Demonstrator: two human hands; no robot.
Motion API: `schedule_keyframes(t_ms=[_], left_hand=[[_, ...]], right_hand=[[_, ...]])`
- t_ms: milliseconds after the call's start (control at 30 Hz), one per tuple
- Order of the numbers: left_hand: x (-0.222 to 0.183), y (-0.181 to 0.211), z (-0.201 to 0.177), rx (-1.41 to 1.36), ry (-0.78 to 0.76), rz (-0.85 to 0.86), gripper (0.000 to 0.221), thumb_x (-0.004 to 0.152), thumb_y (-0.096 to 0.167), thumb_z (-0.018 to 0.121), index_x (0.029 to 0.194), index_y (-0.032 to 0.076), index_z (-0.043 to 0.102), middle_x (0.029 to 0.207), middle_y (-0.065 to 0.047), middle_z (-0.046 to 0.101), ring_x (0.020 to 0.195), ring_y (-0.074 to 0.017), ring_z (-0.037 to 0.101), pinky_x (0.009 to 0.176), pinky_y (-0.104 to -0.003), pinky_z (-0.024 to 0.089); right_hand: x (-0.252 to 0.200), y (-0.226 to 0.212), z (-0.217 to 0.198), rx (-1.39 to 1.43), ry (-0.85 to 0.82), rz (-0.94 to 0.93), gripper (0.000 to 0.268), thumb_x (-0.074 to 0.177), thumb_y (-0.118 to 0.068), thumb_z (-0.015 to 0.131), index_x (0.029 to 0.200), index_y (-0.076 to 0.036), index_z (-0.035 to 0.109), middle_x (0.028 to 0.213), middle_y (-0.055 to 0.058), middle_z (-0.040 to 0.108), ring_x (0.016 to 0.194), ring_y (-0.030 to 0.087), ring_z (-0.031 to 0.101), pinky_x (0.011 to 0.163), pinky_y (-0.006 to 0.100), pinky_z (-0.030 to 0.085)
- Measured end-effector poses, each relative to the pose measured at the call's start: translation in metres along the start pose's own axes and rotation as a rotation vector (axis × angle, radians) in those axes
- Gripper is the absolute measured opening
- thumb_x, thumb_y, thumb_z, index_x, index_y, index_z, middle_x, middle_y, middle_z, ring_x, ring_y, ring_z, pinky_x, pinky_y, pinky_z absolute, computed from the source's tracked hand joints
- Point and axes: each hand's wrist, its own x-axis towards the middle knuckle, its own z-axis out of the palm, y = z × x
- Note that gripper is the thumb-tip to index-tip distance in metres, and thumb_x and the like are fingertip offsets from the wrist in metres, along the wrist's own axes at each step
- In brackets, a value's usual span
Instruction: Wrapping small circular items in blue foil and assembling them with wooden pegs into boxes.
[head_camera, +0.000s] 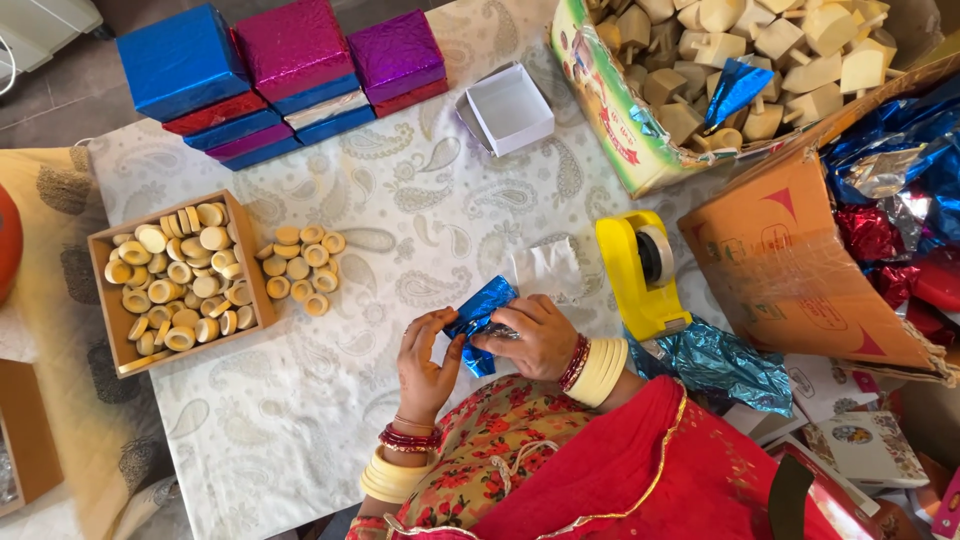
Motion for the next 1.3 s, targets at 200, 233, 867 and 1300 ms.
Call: schedule_keyframes(t_ms=[200, 233, 867, 1300], left_hand=[[0.004, 0.005, 0.004, -0.073, 0.001, -0.153, 0.032, 0.084, 0.000, 0.075, 0.115, 0.004, 0.071, 0.111, -0.010, 0.069, 0.101, -0.0237, 0.068, 0.090, -0.035, 0.056], [0.003, 0.004, 0.005, -0.073, 0.000, -0.153, 0.032, 0.084, 0.000, 0.075, 0.115, 0.004, 0.071, 0.111, -0.010, 0.069, 0.101, -0.0237, 0.068, 0.090, -0.035, 0.056], [-0.001, -0.004, -0.009, 0.135, -0.038, 0.298, 0.029, 0.074, 0.013, 0.087, 0.098, 0.006, 0.074, 0.115, -0.010, 0.071, 0.108, -0.0281, 0.070, 0.086, -0.037, 0.059], [-0.006, 0.000, -0.002, 0.176, 0.011, 0.390, 0.022, 0.077, 0.007, 0.085, 0.095, 0.004, 0.073, 0.114, -0.010, 0.070, 0.110, -0.0314, 0.070, 0.092, -0.039, 0.060]], right_hand=[[-0.003, -0.004, 0.008, -0.053, 0.036, 0.051, 0.036, 0.085, -0.019, 0.072, 0.118, -0.034, 0.075, 0.138, 0.004, 0.055, 0.125, 0.029, 0.050, 0.097, 0.048, 0.041], [-0.003, -0.004, 0.010, -0.052, 0.036, 0.051, 0.036, 0.085, -0.019, 0.072, 0.118, -0.034, 0.075, 0.138, 0.004, 0.055, 0.125, 0.029, 0.050, 0.097, 0.048, 0.041], [-0.004, -0.007, 0.003, 0.061, 0.078, 0.129, 0.038, 0.082, -0.009, 0.068, 0.112, -0.030, 0.076, 0.144, 0.008, 0.054, 0.133, 0.033, 0.045, 0.106, 0.051, 0.036], [-0.011, 0.006, -0.004, -0.097, 0.154, 0.180, 0.027, 0.081, -0.019, 0.077, 0.107, -0.027, 0.079, 0.135, 0.004, 0.062, 0.124, 0.030, 0.050, 0.103, 0.047, 0.034]])
